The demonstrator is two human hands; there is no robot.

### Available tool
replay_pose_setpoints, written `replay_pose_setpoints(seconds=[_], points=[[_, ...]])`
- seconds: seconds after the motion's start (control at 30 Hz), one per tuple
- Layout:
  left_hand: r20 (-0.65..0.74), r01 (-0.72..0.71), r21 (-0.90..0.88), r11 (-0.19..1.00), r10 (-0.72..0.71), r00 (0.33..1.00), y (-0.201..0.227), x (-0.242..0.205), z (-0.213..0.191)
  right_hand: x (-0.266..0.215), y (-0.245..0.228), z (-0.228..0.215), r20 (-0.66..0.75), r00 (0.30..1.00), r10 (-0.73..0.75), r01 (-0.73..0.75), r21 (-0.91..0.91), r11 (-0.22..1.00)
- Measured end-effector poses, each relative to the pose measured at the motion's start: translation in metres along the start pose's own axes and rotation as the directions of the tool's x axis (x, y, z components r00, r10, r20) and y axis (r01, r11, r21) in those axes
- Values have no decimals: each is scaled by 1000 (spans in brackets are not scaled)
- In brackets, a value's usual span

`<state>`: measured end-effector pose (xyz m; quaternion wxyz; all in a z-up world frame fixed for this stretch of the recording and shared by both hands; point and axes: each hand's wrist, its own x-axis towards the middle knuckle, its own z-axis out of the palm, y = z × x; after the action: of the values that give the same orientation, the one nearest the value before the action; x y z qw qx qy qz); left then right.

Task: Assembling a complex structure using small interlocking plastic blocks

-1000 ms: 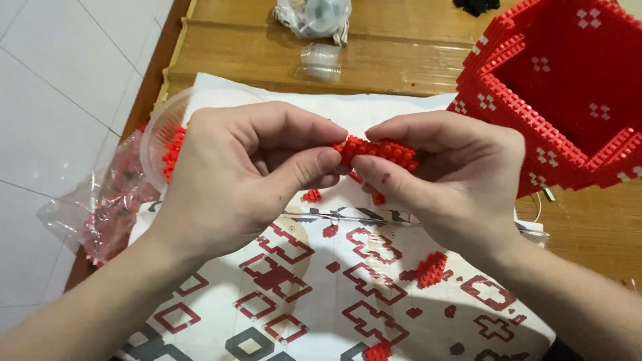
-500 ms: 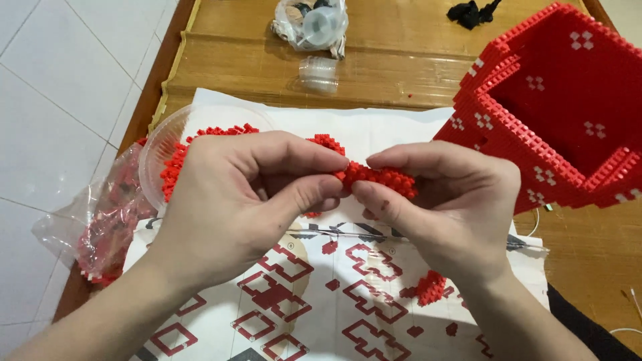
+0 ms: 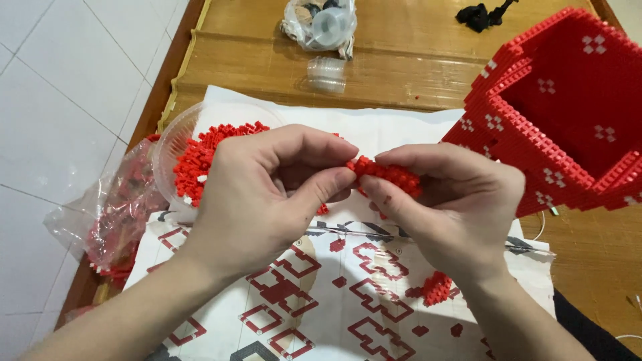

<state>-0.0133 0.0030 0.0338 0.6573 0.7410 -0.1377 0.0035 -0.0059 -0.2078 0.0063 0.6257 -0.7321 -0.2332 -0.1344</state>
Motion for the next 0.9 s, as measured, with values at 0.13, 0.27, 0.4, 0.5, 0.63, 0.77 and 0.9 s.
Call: replay_pose_setpoints(seconds=[0.13, 0.27, 0.4, 0.5, 0.63, 0.77, 0.9], points=[[-53, -63, 6, 998, 63, 997, -6, 0, 5, 1, 5, 4, -31, 999, 24, -25, -20, 1000], [-80, -75, 77, 994, 81, 994, -6, -1, 7, 0, 8, 8, -65, 995, 79, -76, 43, 996], [-44, -78, 56, 995, 80, 996, -3, 0, 1, -1, 8, 6, -37, 999, 32, -29, 58, 998], [-7, -50, 59, 997, 50, 999, 5, -3, -3, -5, 1, 3, -55, 997, 47, -44, 43, 998], [56, -44, 22, 999, 43, 998, 18, -9, -7, -11, -16, -4, -41, 999, 16, -16, 1, 1000], [73, -63, -8, 998, 64, 995, 21, -12, -5, -15, -22, -4, -17, 999, -51, 51, -20, 998], [69, -45, -24, 999, 47, 996, 20, -12, -2, -17, -23, -2, -25, 999, -40, 39, -53, 998]])
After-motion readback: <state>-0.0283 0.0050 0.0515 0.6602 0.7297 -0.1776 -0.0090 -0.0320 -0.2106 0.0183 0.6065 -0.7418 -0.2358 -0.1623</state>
